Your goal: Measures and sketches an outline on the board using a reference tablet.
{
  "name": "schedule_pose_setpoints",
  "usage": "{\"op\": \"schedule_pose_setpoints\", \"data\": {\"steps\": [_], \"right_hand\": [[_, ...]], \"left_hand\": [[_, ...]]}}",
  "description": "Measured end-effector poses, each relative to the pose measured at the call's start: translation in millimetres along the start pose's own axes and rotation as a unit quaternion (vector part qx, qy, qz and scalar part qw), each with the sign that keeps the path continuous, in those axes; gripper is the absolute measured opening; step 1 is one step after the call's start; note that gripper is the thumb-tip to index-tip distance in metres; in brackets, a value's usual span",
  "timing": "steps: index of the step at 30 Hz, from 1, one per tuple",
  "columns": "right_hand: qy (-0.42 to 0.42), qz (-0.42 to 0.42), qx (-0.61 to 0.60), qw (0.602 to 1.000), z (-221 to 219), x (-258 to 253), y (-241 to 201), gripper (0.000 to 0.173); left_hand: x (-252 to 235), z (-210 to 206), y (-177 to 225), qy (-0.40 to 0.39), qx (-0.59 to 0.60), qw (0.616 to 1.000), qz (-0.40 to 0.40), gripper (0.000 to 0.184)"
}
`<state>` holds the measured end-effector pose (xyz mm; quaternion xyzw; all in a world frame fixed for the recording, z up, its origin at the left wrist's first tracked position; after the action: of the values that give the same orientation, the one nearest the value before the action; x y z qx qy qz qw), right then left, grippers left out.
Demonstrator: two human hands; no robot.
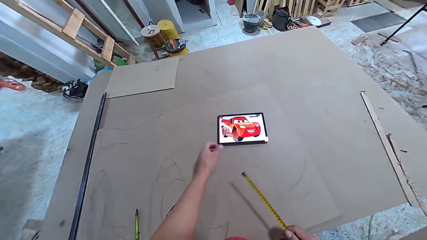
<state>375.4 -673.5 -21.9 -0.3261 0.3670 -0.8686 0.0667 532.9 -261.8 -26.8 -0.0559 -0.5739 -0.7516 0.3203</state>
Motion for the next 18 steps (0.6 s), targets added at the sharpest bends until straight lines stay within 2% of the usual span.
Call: {"op": "schedule_pose_setpoints", "data": {"steps": [1,2,6,8,10,11,12,14,16,18], "right_hand": [[0.016,-0.010,-0.007,1.000,2.6,-5.2,7.2,0.034],[0.034,-0.017,-0.012,0.999,6.3,-10.8,12.7,0.033],[0.094,-0.042,-0.019,0.994,29.4,-40.5,22.8,0.028],[0.132,-0.036,-0.015,0.990,38.1,-58.0,24.0,0.030],[0.175,-0.021,-0.004,0.984,44.5,-77.3,24.2,0.031],[0.193,-0.014,0.008,0.981,47.7,-87.2,23.2,0.033],[0.204,-0.010,0.023,0.979,50.2,-96.5,21.7,0.034],[0.217,-0.001,0.051,0.975,54.3,-115.1,15.4,0.035],[0.225,0.020,0.080,0.971,56.1,-135.5,7.0,0.033],[0.221,0.039,0.101,0.969,55.1,-156.2,-3.1,0.032]], "left_hand": [[-17.3,6.7,-5.7,0.056,-0.011,0.998,0.013,0.044],[-31.8,6.2,-11.5,0.074,-0.020,0.996,0.033,0.047],[-47.6,-26.6,-15.4,0.050,-0.050,0.994,0.079,0.042],[-33.0,-44.5,-18.0,-0.001,-0.027,0.995,0.097,0.040],[-9.6,-65.6,-19.3,-0.109,-0.015,0.989,0.100,0.041],[-1.3,-70.1,-19.3,-0.133,-0.042,0.987,0.084,0.040],[2.9,-66.9,-17.7,-0.121,-0.096,0.987,0.046,0.039],[-1.6,-48.2,-14.5,-0.033,-0.219,0.973,-0.065,0.042],[-16.9,-33.4,-32.7,0.048,-0.316,0.934,-0.159,0.050],[-27.0,-30.3,-58.8,0.068,-0.388,0.894,-0.212,0.059]]}}
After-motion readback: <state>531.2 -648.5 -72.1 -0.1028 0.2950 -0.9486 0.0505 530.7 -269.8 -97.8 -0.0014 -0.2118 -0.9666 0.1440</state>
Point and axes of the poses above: each hand's wrist, its own x-axis away from the middle knuckle, its own z-axis out of the back of the hand, y = z × x, the point moved 7 cm from there along -x, towards the middle knuckle, and after that the axes turned 10 degrees about x, right-handed, at the moved point
